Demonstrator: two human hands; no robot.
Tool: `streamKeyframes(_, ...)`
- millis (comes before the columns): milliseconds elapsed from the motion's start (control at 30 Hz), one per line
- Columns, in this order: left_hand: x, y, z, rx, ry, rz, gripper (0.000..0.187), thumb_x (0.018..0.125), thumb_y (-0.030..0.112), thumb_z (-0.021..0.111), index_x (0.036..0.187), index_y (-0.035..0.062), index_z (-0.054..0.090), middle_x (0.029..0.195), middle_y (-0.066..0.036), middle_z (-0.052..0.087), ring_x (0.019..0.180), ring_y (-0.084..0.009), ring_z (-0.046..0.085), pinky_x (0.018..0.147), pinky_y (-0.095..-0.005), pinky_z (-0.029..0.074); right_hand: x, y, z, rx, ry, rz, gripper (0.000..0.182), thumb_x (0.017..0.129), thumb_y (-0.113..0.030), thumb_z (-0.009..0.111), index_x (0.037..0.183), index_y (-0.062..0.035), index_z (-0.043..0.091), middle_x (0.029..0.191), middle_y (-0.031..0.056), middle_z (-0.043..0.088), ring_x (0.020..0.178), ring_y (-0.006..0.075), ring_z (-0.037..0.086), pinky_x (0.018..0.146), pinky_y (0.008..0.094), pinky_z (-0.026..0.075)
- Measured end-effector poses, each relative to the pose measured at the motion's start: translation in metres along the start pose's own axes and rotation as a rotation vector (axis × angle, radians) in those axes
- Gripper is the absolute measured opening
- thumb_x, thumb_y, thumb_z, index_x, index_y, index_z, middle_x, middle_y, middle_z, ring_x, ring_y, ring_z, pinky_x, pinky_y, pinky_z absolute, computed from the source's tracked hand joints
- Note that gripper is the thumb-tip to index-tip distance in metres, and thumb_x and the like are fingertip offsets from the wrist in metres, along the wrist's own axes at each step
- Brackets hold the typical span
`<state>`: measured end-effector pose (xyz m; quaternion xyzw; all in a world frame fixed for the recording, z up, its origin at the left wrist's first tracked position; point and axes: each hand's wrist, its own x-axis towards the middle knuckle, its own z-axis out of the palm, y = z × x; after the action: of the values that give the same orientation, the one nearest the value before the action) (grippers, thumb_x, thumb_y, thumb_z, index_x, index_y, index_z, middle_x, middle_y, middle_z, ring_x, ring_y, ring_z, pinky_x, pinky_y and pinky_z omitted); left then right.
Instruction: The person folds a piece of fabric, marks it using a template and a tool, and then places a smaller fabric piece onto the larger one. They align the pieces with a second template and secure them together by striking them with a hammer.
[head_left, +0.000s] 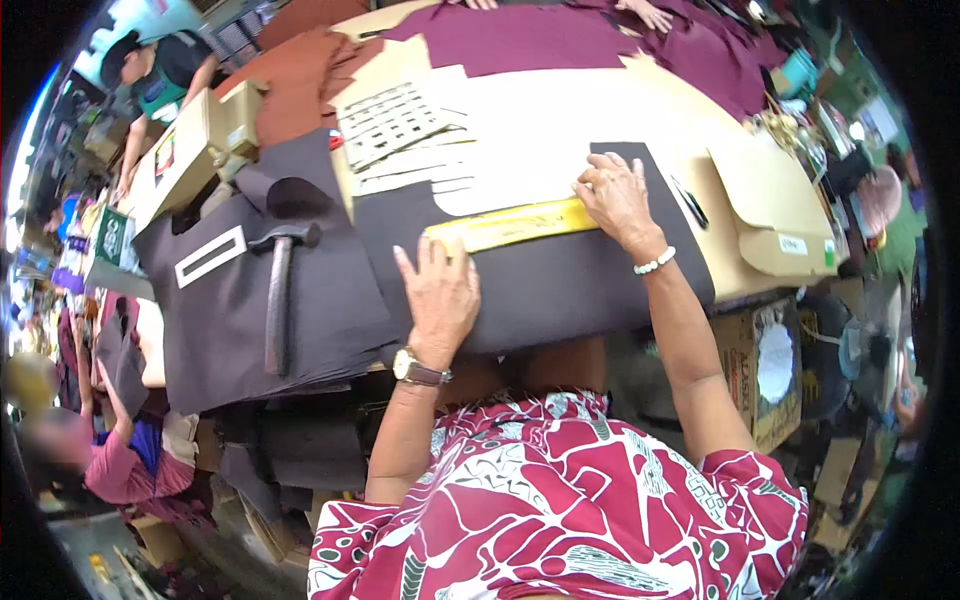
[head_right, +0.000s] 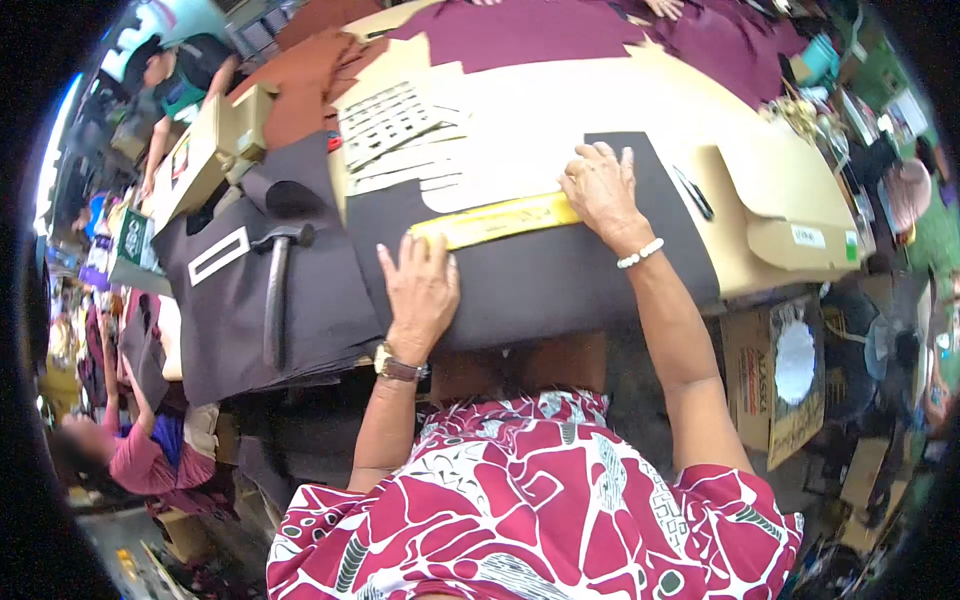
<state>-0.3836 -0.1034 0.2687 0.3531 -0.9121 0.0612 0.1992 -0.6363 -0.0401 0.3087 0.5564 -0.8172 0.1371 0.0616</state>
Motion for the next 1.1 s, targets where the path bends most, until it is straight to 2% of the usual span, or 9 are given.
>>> streamKeyframes(100,0.002,0.003,-0.001,0.028,0.002,0.025,0.032,0.084,0.023,0.056,0.111,0.0074,0.059,0.097,-0.016,0.053,0.108,-0.0303,0.047,0.101,-0.0621,0.025,0.053,-0.028,0.016,0.34,0.07,-0.163,0.021,0.085,-0.018,0.054,0.086,-0.0042,0.069,0.1,0.0103,0.065,0.098,0.027,0.059,0.09,0.0379,0.044)
streamKeyframes(267,0.007,0.002,-0.005,-0.012,-0.059,-0.003,0.034,0.08,0.022,0.059,0.11,0.0066,0.061,0.096,-0.016,0.053,0.107,-0.0316,0.047,0.102,-0.0617,0.024,0.134,-0.082,0.063,0.455,0.075,-0.165,0.019,0.084,-0.016,0.054,0.091,-0.0069,0.069,0.101,0.0119,0.065,0.096,0.0303,0.06,0.086,0.0387,0.046)
streamKeyframes(433,0.003,0.005,-0.003,-0.025,-0.054,-0.04,0.039,0.079,0.022,0.06,0.115,0.0054,0.059,0.1,-0.017,0.053,0.111,-0.0334,0.045,0.101,-0.0597,0.027,0.154,-0.115,0.072,0.516,-0.031,-0.126,0.026,0.082,-0.021,0.057,0.1,-0.0057,0.068,0.095,0.0164,0.067,0.093,0.0326,0.062,0.084,0.0407,0.048)
streamKeyframes(533,0.002,0.006,-0.004,-0.037,-0.038,-0.042,0.041,0.078,0.021,0.06,0.117,0.0053,0.059,0.102,-0.018,0.052,0.112,-0.0343,0.044,0.101,-0.0583,0.028,0.131,-0.12,0.051,0.385,-0.211,-0.224,0.036,0.077,-0.028,0.064,0.103,-0.0036,0.066,0.099,0.0183,0.066,0.097,0.0337,0.061,0.086,0.0398,0.047)
streamKeyframes(567,0.001,0.005,-0.003,-0.052,-0.046,-0.041,0.042,0.078,0.021,0.061,0.117,0.0049,0.058,0.104,-0.019,0.052,0.113,-0.0345,0.044,0.101,-0.0574,0.029,0.124,-0.113,0.052,0.366,-0.252,-0.312,0.05,0.07,-0.033,0.069,0.11,-0.0035,0.063,0.11,0.0187,0.063,0.105,0.0332,0.058,0.091,0.0383,0.045)
streamKeyframes(667,0.002,0.002,0.003,-0.038,-0.054,-0.037,0.043,0.078,0.02,0.061,0.117,0.0047,0.058,0.103,-0.019,0.052,0.112,-0.0343,0.045,0.1,-0.0566,0.03,0.099,-0.094,0.068,0.333,-0.107,-0.46,0.054,0.069,-0.031,0.07,0.115,-0.0045,0.059,0.119,0.0181,0.058,0.111,0.0315,0.054,0.094,0.0372,0.043)
streamKeyframes(800,0.006,0.001,-0.002,-0.043,-0.067,-0.029,0.037,0.078,0.02,0.061,0.111,0.0051,0.06,0.1,-0.017,0.052,0.108,-0.0331,0.047,0.097,-0.0546,0.033,0.086,-0.079,0.057,0.365,-0.173,-0.305,0.05,0.068,-0.023,0.071,0.112,-0.0023,0.059,0.114,0.0163,0.06,0.11,0.0306,0.054,0.097,0.0365,0.042)
streamKeyframes(933,0.01,-0.003,-0.003,-0.058,-0.043,-0.009,0.027,0.078,0.02,0.061,0.101,0.0063,0.062,0.091,-0.013,0.054,0.097,-0.0294,0.051,0.094,-0.0534,0.036,0.09,-0.06,0.048,0.364,-0.2,-0.196,0.05,0.066,-0.01,0.072,0.113,0.0003,0.056,0.11,0.0165,0.06,0.102,0.0284,0.059,0.091,0.0348,0.045)
streamKeyframes(1100,0.021,-0.01,-0.011,-0.152,-0.035,-0.05,0.017,0.083,0.023,0.057,0.088,0.0087,0.065,0.086,-0.013,0.053,0.089,-0.028,0.053,0.089,-0.051,0.036,0.052,-0.048,-0.012,0.902,-0.254,-0.023,0.045,0.071,0.002,0.067,0.114,0.0036,0.052,0.097,0.0061,0.058,0.081,0.0109,0.055,0.071,0.0234,0.047)
